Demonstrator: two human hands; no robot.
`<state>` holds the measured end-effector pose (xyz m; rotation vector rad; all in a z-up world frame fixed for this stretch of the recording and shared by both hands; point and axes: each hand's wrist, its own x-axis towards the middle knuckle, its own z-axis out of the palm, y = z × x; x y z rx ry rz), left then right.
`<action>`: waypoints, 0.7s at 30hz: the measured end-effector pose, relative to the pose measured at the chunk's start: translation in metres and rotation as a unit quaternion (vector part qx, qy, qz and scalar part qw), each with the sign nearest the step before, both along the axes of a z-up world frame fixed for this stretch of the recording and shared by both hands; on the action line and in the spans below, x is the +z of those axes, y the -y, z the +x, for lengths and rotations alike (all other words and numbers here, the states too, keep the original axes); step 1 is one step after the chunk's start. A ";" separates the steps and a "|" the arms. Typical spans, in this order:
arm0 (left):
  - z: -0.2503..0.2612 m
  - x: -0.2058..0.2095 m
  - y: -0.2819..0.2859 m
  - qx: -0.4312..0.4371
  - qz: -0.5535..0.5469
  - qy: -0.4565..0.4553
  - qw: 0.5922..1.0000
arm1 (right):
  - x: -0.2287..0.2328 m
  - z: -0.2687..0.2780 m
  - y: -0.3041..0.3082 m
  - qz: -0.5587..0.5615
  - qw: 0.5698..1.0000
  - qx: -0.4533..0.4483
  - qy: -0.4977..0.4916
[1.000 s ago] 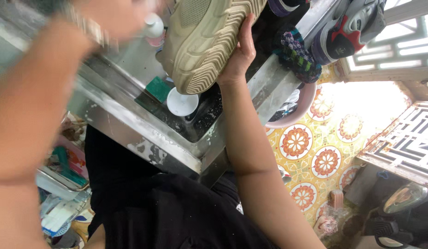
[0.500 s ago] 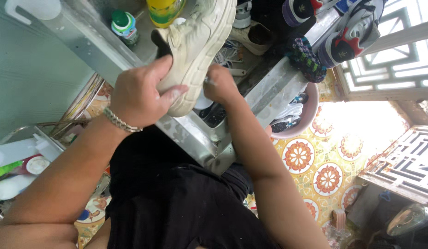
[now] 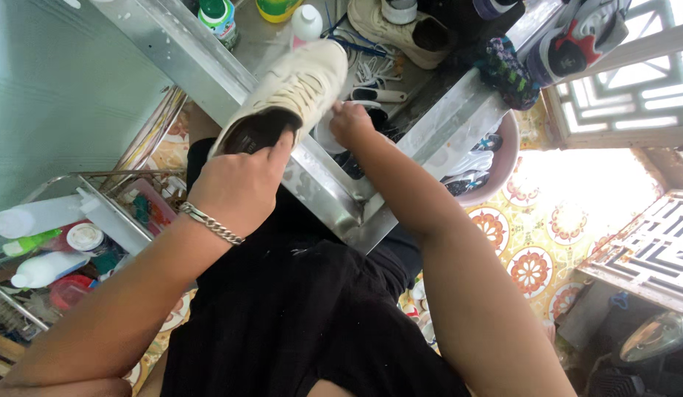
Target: The person scrubs the soles and sides of shoes with a brush and soapy water from a cup, then rinses them under a faucet.
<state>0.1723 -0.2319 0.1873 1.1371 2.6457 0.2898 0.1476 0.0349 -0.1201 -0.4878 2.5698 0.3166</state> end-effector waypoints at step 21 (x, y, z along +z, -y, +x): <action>-0.095 -0.168 -0.024 -0.028 -0.162 0.227 0.960 | 0.202 0.146 -0.037 -0.802 0.381 -0.459 -0.027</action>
